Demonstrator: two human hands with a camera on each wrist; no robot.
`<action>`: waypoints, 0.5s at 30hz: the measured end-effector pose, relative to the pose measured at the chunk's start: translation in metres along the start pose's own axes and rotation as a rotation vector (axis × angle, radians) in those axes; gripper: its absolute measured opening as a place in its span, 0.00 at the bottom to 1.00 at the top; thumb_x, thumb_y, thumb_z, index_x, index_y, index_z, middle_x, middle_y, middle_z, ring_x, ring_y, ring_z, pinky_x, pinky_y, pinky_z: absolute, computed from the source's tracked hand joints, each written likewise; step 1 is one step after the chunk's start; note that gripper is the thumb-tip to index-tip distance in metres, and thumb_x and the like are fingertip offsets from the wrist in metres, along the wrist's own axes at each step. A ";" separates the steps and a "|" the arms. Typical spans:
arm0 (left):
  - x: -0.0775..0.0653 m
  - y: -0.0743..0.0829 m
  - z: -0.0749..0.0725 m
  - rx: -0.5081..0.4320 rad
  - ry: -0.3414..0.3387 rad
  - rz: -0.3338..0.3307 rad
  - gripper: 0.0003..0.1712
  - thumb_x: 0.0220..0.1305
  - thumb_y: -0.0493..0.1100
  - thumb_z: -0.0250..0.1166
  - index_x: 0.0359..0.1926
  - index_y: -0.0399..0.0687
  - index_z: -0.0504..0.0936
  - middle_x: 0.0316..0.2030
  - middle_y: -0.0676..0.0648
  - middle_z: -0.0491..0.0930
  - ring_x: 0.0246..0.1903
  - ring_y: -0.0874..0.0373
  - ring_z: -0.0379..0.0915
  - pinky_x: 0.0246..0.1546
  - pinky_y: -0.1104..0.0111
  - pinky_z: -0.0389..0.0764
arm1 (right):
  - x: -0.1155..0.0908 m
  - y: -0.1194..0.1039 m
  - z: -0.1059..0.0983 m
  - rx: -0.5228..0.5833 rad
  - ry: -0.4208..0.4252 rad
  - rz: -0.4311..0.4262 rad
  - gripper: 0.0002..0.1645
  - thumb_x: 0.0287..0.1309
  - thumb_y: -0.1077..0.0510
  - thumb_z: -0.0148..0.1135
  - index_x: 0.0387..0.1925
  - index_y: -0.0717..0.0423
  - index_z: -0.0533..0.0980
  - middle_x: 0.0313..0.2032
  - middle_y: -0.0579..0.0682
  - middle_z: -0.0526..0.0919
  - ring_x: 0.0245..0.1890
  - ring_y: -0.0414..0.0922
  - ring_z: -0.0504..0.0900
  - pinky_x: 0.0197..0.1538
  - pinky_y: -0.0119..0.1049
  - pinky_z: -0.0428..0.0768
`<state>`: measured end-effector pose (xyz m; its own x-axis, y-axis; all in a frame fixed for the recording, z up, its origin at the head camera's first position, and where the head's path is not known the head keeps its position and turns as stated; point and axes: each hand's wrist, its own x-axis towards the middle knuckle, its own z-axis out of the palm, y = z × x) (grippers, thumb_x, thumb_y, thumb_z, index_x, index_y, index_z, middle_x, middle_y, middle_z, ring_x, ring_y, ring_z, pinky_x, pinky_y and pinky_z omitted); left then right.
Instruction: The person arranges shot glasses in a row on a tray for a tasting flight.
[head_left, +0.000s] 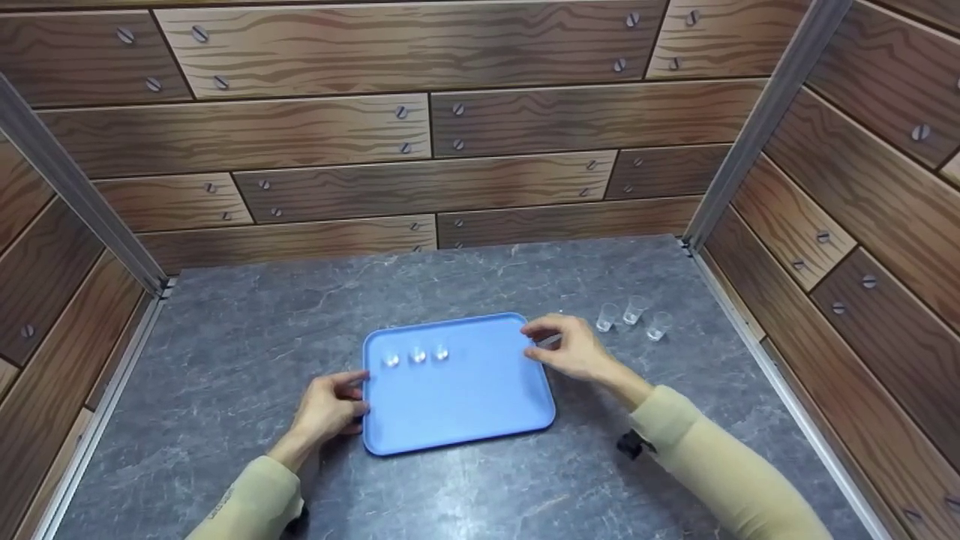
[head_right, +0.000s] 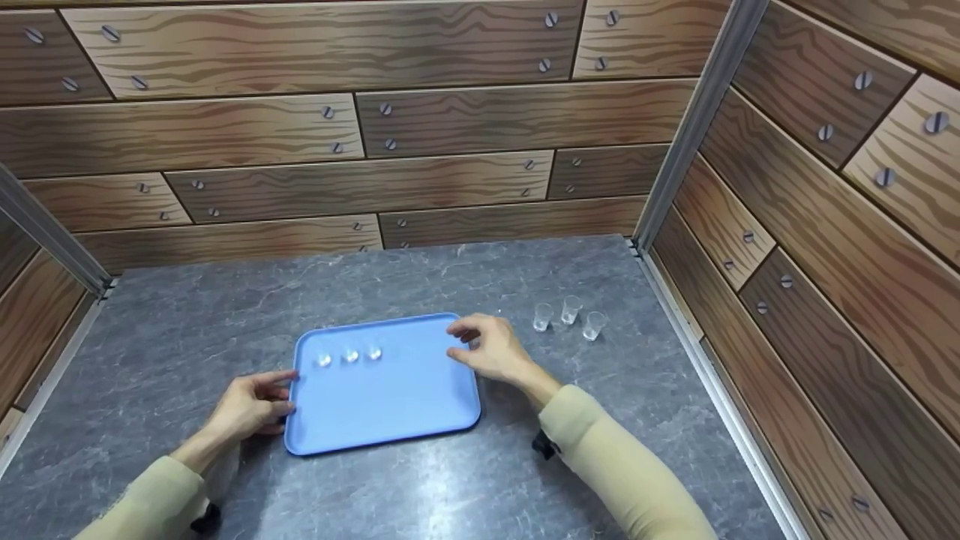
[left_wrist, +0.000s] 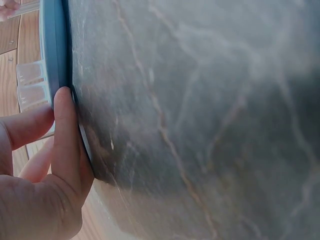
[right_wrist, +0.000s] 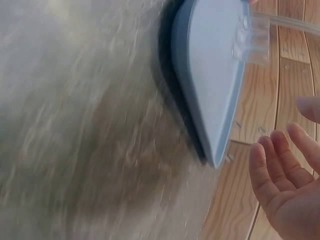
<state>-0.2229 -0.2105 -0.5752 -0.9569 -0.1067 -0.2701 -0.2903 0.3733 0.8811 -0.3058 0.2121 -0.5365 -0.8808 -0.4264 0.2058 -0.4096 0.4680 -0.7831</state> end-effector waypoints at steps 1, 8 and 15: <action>0.000 0.000 0.000 0.002 0.001 0.001 0.37 0.62 0.24 0.73 0.73 0.43 0.85 0.45 0.41 0.85 0.37 0.54 0.84 0.29 0.63 0.95 | -0.002 0.002 -0.004 0.002 0.006 0.007 0.21 0.64 0.65 0.78 0.57 0.69 0.87 0.54 0.68 0.91 0.54 0.67 0.91 0.56 0.53 0.96; 0.001 -0.001 0.002 -0.049 -0.007 0.009 0.38 0.60 0.23 0.72 0.73 0.40 0.84 0.44 0.41 0.85 0.36 0.55 0.84 0.29 0.61 0.96 | -0.013 0.010 -0.039 0.018 0.075 0.059 0.21 0.64 0.66 0.78 0.57 0.70 0.87 0.54 0.70 0.91 0.56 0.68 0.90 0.57 0.37 0.94; 0.000 -0.001 0.001 -0.035 0.002 0.008 0.37 0.61 0.23 0.73 0.73 0.41 0.85 0.44 0.41 0.85 0.36 0.54 0.84 0.29 0.61 0.96 | -0.023 0.015 -0.077 0.007 0.183 0.093 0.21 0.62 0.68 0.79 0.56 0.70 0.88 0.53 0.71 0.92 0.50 0.49 0.93 0.51 0.21 0.89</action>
<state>-0.2231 -0.2100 -0.5763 -0.9591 -0.1057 -0.2627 -0.2831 0.3412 0.8964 -0.3098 0.2884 -0.5084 -0.9436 -0.2332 0.2348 -0.3229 0.4931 -0.8079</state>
